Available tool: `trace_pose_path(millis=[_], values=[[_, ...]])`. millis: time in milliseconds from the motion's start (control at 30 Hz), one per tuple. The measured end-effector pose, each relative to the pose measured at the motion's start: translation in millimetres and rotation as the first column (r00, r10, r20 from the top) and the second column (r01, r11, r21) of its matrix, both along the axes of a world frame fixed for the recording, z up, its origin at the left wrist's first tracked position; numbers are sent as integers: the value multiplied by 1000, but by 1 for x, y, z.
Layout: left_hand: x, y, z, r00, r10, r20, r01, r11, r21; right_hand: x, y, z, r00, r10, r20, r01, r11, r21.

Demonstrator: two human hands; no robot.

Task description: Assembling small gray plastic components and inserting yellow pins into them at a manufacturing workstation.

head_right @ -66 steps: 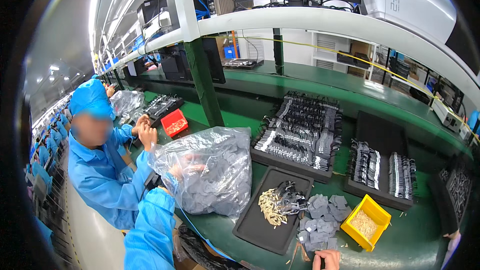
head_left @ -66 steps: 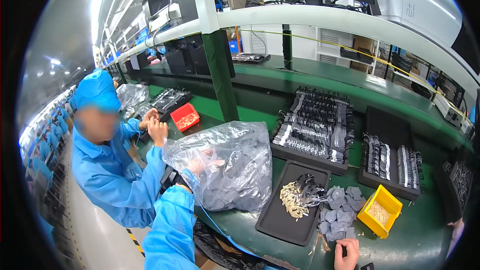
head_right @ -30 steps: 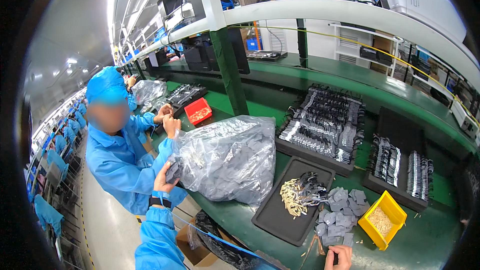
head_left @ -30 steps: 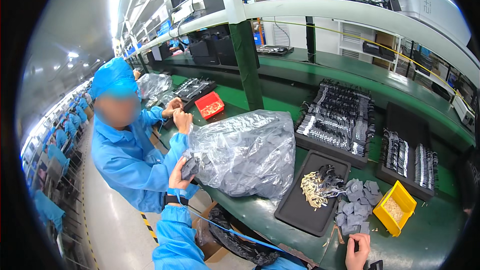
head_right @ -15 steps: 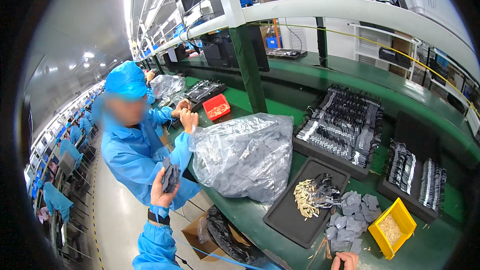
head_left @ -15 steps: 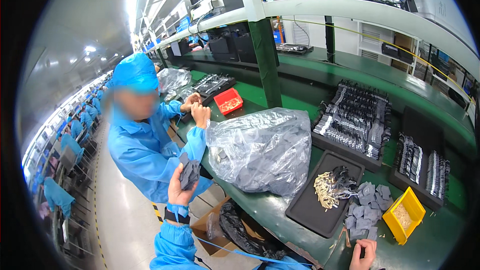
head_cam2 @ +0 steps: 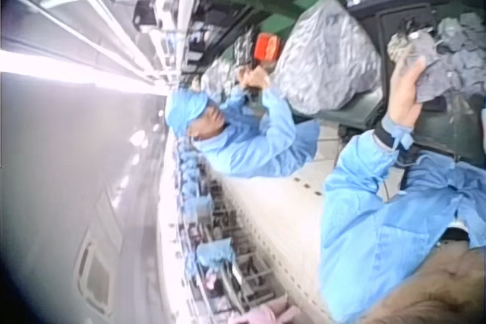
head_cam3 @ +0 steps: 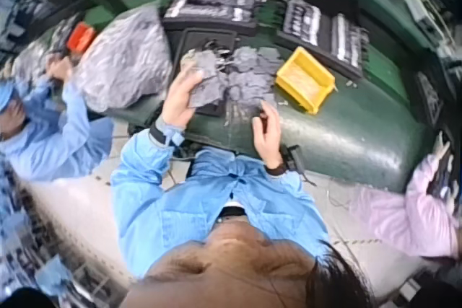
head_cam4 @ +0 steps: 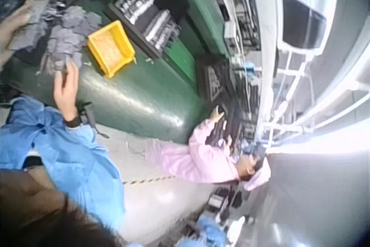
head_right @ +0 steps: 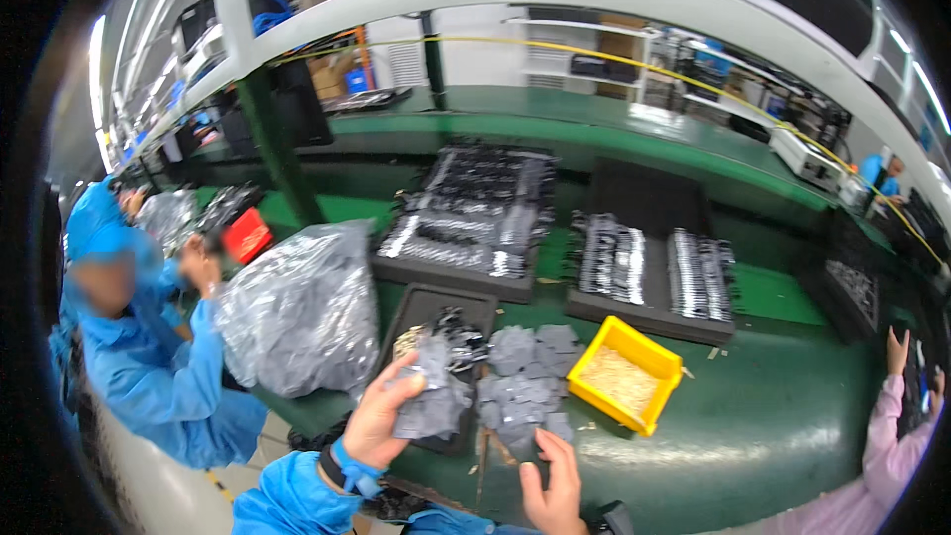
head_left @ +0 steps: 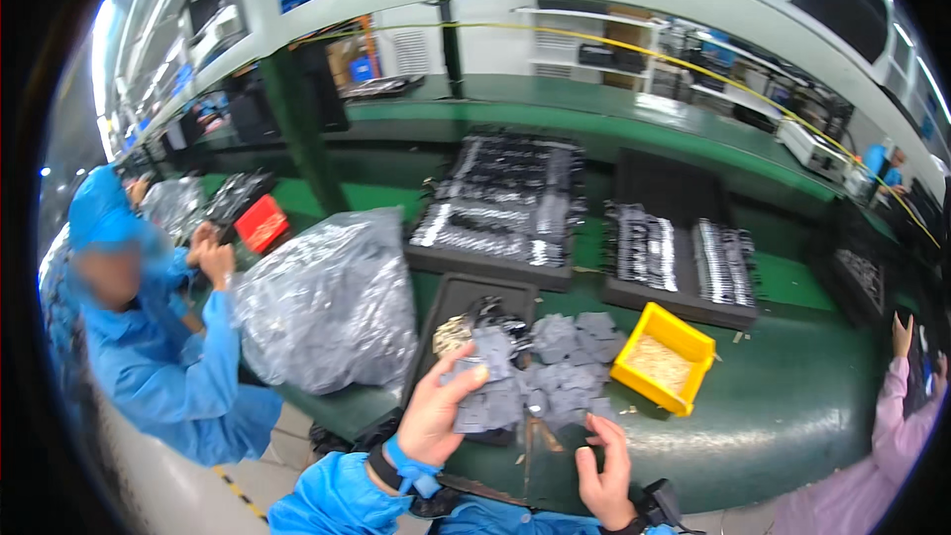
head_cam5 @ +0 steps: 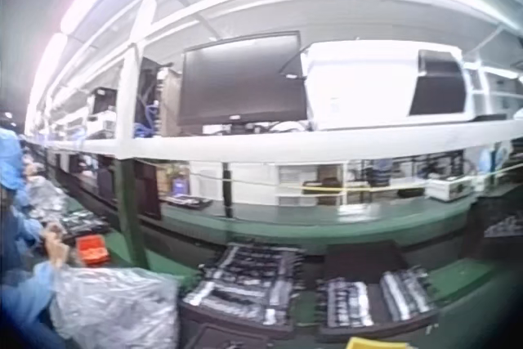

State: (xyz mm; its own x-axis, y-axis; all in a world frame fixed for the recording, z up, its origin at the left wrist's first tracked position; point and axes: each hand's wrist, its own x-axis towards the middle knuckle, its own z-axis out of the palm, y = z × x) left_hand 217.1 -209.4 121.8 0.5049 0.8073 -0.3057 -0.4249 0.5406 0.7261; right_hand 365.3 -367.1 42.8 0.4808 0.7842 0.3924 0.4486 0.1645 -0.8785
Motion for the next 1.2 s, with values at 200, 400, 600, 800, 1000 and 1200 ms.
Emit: trace_pose_path(millis=[200, 400, 600, 800, 1000, 1200], values=[[96, -35, -38, 991, -29, -128, 69, 943, 325, 4, -3, -5, 974, -14, -224, 25, 999, 48], [109, -56, -66, 943, 199, -266, 41, 725, 687, 4, 9, -10, 975, -31, -219, 37, 999, 25], [114, -52, -79, 916, 288, -278, 52, 604, 795, 0, 16, -13, 979, -203, -18, 201, 976, -79], [114, -51, -76, 886, 335, -321, 96, 545, 833, 1, 18, -12, 966, -248, 75, 255, 962, -102], [104, -49, -70, 919, 272, -287, 58, 624, 779, 0, 16, -12, 957, -276, 87, 285, 951, -121], [93, -59, -65, 917, 239, -320, 135, 568, 812, 0, 12, -9, 938, -291, 190, 323, 932, -167]])
